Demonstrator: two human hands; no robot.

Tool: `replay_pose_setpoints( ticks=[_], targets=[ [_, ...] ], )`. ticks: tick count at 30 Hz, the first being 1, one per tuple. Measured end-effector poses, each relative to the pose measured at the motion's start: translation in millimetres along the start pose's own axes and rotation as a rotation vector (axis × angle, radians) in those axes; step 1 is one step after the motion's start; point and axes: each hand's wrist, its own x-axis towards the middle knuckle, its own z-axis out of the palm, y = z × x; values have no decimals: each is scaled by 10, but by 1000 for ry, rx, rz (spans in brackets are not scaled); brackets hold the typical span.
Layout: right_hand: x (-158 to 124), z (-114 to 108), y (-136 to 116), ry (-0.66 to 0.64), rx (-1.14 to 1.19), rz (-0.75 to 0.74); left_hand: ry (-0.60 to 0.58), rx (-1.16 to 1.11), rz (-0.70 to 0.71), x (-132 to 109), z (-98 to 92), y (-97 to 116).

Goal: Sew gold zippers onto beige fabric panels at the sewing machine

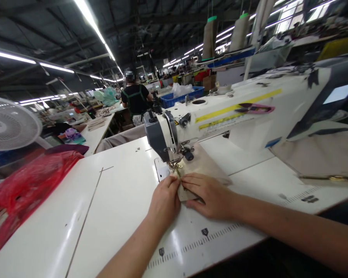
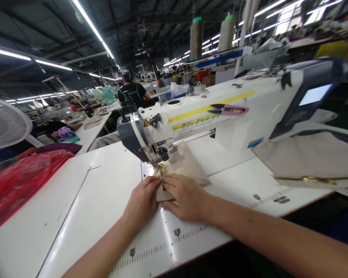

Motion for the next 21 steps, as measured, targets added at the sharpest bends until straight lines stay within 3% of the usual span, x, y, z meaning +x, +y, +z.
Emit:
replay_pose_setpoints(
  ticks=[13, 21],
  targets=[
    [188, -13, 160, -47, -27, -33, -73, 104, 66, 147, -15, -133],
    [179, 77, 185, 58, -65, -19, -83, -15, 83, 69, -153, -149]
  ],
)
